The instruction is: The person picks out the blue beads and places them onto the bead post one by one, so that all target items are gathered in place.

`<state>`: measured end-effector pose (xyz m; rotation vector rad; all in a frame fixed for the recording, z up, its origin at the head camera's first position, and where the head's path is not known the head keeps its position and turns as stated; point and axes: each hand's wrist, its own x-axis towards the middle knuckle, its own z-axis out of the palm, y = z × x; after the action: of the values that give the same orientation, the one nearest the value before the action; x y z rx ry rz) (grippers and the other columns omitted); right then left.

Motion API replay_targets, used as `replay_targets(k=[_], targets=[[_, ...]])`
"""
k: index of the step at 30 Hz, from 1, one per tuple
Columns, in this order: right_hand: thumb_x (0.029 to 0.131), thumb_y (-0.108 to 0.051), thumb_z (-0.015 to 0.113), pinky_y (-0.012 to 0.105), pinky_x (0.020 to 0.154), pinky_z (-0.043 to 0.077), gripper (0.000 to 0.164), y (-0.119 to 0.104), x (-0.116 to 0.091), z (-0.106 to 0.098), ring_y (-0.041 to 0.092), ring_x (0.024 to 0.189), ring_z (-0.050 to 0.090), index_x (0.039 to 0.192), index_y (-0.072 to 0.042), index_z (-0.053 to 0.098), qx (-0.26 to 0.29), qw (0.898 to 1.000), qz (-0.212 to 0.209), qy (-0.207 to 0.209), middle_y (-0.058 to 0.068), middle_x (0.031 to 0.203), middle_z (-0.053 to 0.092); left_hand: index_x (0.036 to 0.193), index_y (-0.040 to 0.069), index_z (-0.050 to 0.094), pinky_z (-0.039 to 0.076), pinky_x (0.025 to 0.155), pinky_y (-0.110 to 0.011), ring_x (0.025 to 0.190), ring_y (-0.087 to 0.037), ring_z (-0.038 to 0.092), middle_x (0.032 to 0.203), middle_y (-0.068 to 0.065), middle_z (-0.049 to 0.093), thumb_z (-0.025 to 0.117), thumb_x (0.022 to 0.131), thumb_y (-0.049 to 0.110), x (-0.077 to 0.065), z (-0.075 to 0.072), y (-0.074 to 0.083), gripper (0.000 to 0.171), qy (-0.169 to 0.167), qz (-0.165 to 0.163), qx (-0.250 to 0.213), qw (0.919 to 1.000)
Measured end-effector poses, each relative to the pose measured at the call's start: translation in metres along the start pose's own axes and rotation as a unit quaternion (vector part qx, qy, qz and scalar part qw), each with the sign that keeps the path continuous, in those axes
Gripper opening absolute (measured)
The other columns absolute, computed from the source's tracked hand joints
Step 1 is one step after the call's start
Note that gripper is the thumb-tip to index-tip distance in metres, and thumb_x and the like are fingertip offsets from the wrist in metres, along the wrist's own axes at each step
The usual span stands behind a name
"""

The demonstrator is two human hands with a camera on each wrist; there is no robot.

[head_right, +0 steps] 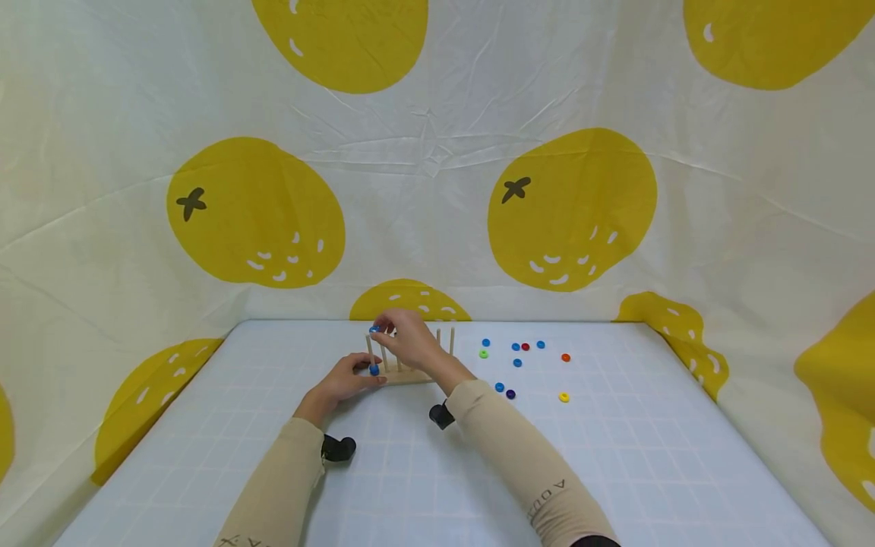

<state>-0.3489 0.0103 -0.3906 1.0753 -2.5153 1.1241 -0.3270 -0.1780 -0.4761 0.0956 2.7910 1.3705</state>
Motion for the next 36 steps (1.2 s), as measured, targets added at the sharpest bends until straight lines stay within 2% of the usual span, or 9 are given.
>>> replay_targets(k=[3,9,13,16,25,31,32,36], targets=[[0.099,-0.017,0.07,0.03,0.082,0.055,0.016,-0.001,0.004,0.003,0.016,0.092,0.062,0.11,-0.006,0.071,-0.005,1.0,0.003,-0.006,0.003,0.102,0.071,0.12,0.01,0.071,0.03,0.116,-0.061,0.131,-0.038,0.05,0.129,-0.014,0.066,0.084,0.086,0.025,0.0,0.0,0.0,0.04,-0.002,0.002,0.001,1.0],[0.099,-0.015,0.069,0.043,0.09,0.056,0.014,-0.004,0.007,0.006,0.021,0.095,0.061,0.108,-0.004,0.071,0.002,1.0,0.009,-0.023,0.006,0.104,0.07,0.121,0.009,0.071,0.021,0.12,-0.062,0.133,-0.039,0.049,0.128,-0.014,0.067,0.083,0.086,0.025,0.0,0.0,0.002,0.04,-0.005,0.004,-0.002,1.0],[0.099,-0.017,0.069,0.033,0.087,0.056,0.012,-0.004,0.006,0.008,0.017,0.095,0.061,0.107,-0.008,0.071,-0.011,0.999,0.025,-0.03,0.002,0.103,0.07,0.122,0.009,0.071,0.02,0.12,-0.063,0.135,-0.04,0.046,0.13,-0.015,0.067,0.083,0.087,0.026,0.0,0.001,0.003,0.041,-0.009,0.003,0.0,1.0],[0.1,-0.02,0.069,0.027,0.083,0.054,0.012,-0.003,0.006,0.01,0.015,0.094,0.062,0.107,-0.01,0.072,-0.027,0.999,0.032,-0.032,-0.001,0.103,0.071,0.122,0.01,0.071,0.022,0.119,-0.063,0.136,-0.041,0.045,0.131,-0.016,0.066,0.082,0.087,0.025,-0.001,0.001,0.004,0.04,-0.007,-0.003,-0.007,0.9999],[0.1,-0.022,0.069,0.029,0.081,0.053,0.014,-0.001,0.006,0.015,0.018,0.097,0.063,0.107,-0.011,0.075,-0.037,0.998,0.042,-0.024,-0.002,0.101,0.072,0.122,0.009,0.071,0.031,0.114,-0.063,0.132,-0.042,0.047,0.133,-0.018,0.065,0.082,0.086,0.028,0.0,-0.002,0.002,0.042,-0.01,-0.001,-0.002,0.9999],[0.099,-0.021,0.07,0.031,0.078,0.052,0.015,0.002,0.005,0.018,0.031,0.1,0.066,0.107,-0.009,0.075,-0.044,0.998,0.032,-0.026,0.001,0.098,0.071,0.122,0.012,0.071,0.029,0.116,-0.061,0.134,-0.041,0.046,0.134,-0.016,0.065,0.084,0.084,0.03,0.011,0.004,-0.011,0.044,-0.006,-0.014,-0.003,0.9999],[0.099,-0.021,0.07,0.031,0.078,0.052,0.015,0.002,0.004,0.019,0.031,0.1,0.067,0.107,-0.009,0.075,-0.047,0.998,0.031,-0.026,0.001,0.098,0.071,0.122,0.013,0.071,0.028,0.117,-0.06,0.136,-0.04,0.045,0.135,-0.015,0.065,0.084,0.084,0.029,0.012,0.004,-0.012,0.044,-0.007,-0.02,-0.005,0.9998],[0.099,-0.022,0.07,0.03,0.078,0.053,0.016,0.002,0.004,0.019,0.026,0.098,0.067,0.108,-0.011,0.075,-0.062,0.997,0.029,-0.023,0.0,0.099,0.071,0.121,0.011,0.071,0.029,0.116,-0.062,0.134,-0.042,0.046,0.133,-0.017,0.066,0.084,0.084,0.03,0.007,0.002,-0.007,0.044,-0.005,-0.006,-0.005,1.0]])
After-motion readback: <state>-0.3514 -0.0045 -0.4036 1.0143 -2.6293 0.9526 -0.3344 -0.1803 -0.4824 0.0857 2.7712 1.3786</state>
